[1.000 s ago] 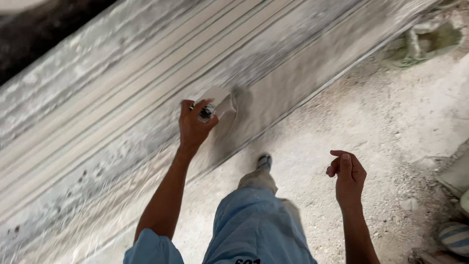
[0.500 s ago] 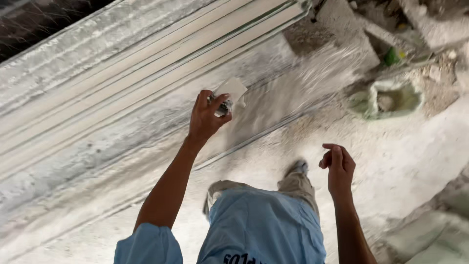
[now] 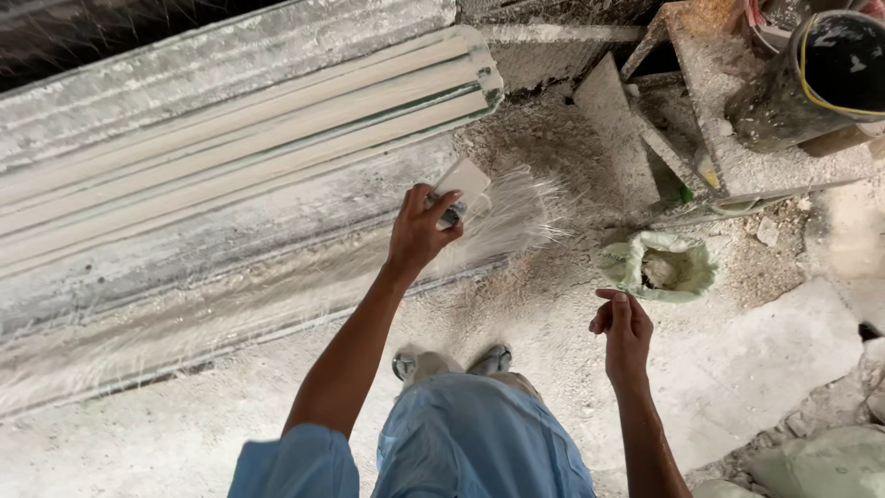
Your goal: The person retrieves a wet fiberglass mat from a bucket and lays it over a stack of rectangular panels. They then use a small trowel to spread a white paste over the mat and smooth it with their hands, repeating the process along the length of the panels.
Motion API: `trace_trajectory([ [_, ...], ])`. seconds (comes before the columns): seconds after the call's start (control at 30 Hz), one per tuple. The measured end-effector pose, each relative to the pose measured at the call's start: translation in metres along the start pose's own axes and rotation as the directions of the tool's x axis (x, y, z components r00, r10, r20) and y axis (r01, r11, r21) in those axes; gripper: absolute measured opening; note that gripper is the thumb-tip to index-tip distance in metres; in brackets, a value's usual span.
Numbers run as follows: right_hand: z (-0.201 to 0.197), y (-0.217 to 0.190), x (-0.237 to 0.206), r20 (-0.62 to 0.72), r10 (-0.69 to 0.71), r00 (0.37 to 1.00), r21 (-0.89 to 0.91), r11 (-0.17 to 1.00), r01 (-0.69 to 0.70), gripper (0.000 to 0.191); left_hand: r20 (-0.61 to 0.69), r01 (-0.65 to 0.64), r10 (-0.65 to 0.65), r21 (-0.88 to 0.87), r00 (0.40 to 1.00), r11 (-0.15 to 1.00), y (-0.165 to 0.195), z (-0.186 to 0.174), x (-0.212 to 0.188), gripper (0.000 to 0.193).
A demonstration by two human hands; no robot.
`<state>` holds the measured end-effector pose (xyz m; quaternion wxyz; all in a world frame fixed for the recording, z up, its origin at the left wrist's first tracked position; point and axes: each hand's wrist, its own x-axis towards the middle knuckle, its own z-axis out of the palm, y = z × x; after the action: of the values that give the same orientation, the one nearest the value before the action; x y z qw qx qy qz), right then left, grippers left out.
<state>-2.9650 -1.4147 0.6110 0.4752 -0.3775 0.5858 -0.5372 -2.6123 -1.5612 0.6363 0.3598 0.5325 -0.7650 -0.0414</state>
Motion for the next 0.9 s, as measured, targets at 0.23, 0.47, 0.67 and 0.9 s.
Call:
trace_trajectory([
  [0.23, -0.024, 0.003, 0.014, 0.018, -0.001, 1.0, 0.008, 1.0, 0.001, 0.039, 0.105, 0.018, -0.023, 0.05, 0.994, 0.999, 0.035, 0.053, 0.019, 0.056],
  [0.47, -0.01, 0.002, 0.028, 0.105, 0.015, 0.994, 0.057, 0.998, -0.021, 0.038, 0.167, 0.303, -0.309, 0.059, 0.936, 0.951, 0.063, 0.06, 0.015, 0.058],
  [0.67, 0.02, -0.001, 0.042, 0.21, 0.057, 0.976, 0.025, 0.998, -0.064, 0.039, 0.14, 0.505, -0.486, -0.289, 0.862, 0.813, 0.072, 0.043, 0.012, 0.056],
  [0.9, 0.08, 0.009, 0.05, 0.314, 0.036, 0.949, 0.083, 0.994, -0.065, 0.037, 0.045, 0.575, -0.574, -0.097, 0.818, 0.812, 0.029, -0.036, -0.03, 0.053],
])
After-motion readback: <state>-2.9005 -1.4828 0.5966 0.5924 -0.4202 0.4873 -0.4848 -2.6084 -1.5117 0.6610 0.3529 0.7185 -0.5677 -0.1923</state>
